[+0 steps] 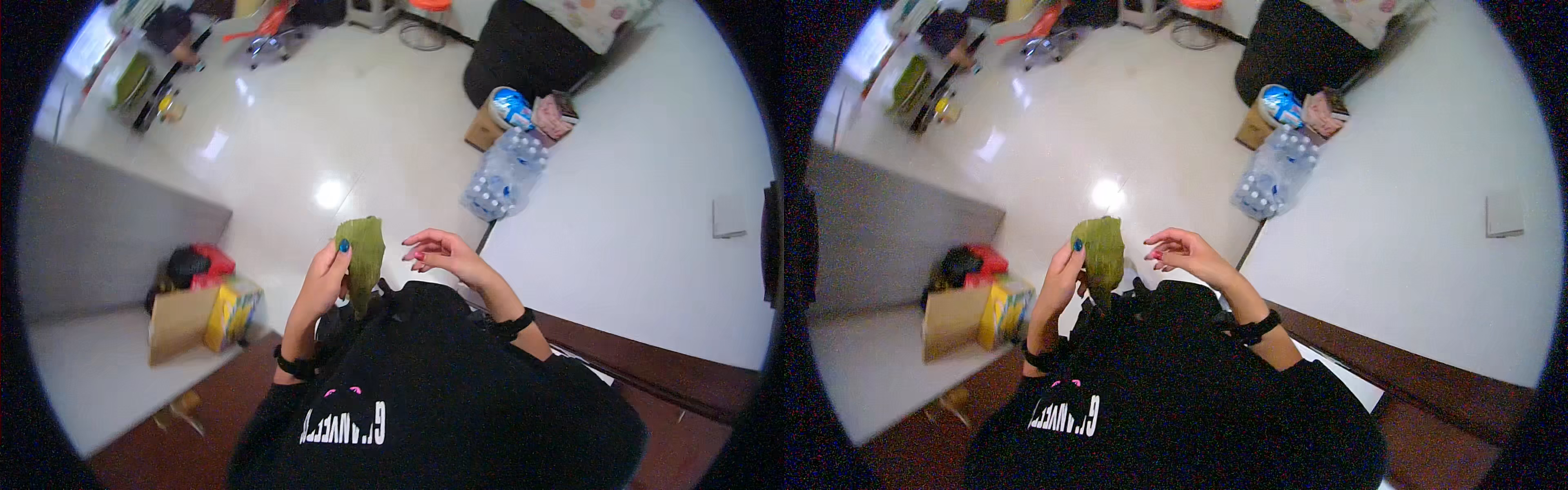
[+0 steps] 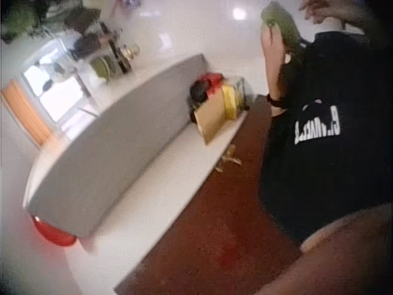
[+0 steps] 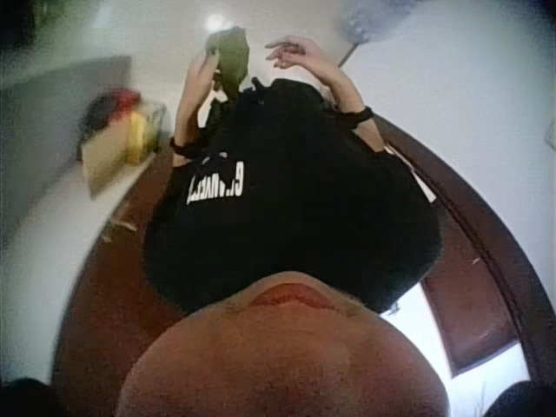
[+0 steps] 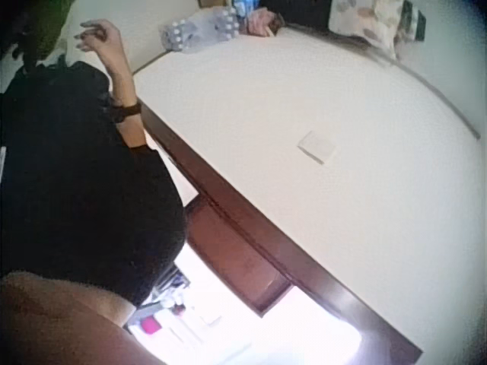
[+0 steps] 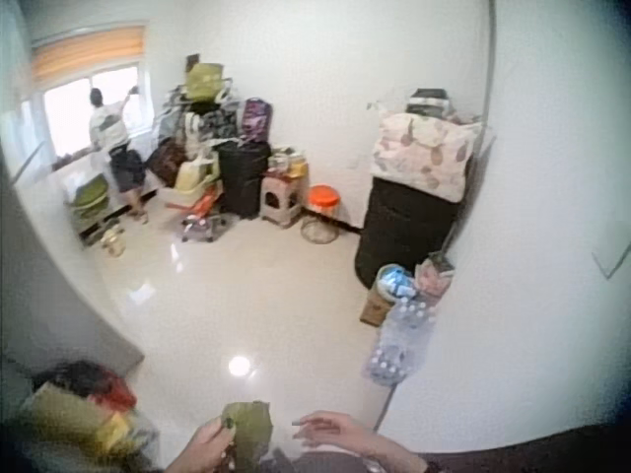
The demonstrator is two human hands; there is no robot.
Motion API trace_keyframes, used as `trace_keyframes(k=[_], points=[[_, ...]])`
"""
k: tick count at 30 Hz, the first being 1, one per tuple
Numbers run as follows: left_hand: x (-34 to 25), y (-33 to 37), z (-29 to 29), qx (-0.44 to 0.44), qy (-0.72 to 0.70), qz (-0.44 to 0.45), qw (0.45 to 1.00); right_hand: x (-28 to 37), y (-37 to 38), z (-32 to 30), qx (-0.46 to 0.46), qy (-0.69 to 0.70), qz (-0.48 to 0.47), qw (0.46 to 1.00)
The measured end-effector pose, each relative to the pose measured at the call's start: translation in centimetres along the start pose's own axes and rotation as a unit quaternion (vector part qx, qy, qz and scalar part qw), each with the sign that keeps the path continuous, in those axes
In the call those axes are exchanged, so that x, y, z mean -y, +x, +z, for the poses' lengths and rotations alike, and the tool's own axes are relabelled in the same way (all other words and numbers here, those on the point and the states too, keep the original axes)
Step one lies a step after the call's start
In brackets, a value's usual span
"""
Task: The person wipes a table with a cloth, puts several items including a spray can and a smaller object into a plastic bag, and then washes the cloth in a bathroom sink.
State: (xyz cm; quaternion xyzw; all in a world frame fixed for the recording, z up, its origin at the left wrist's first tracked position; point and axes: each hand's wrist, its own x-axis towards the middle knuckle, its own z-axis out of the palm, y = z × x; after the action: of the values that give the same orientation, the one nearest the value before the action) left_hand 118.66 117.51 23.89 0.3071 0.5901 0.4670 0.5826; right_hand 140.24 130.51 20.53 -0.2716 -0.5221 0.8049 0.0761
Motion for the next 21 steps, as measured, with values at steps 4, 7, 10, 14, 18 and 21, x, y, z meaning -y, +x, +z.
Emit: trace_keyframes(k=[4,7,10,14,18,21], points=[[-3.3,7.8,-2.3,0.137,0.148,0.155,0.967,3.5,3.6,0.3,-0.138,-0.097,-0.076,0.983],[-7.9,12.4,-1.4,0.300,0.199,0.135,0.923,4.4,5.4,-1.1,-0.203,-0.185,-0.126,0.953],[-13.4,17.6,1.3,0.386,0.241,0.128,0.881,3.3,6.9,-4.7,-0.270,-0.261,-0.230,0.898],[-17.2,26.1,2.8,0.411,0.338,0.172,0.829,5.6,9.2,-12.3,-0.338,-0.212,-0.089,0.912],[-20.4,33.4,3.6,0.378,0.351,0.033,0.856,9.6,11.7,-18.8,-0.417,-0.350,0.013,0.839],[-20.3,39.0,2.4,0.376,0.194,0.027,0.906,13.8,14.4,-22.8,-0.434,-0.385,0.011,0.814]])
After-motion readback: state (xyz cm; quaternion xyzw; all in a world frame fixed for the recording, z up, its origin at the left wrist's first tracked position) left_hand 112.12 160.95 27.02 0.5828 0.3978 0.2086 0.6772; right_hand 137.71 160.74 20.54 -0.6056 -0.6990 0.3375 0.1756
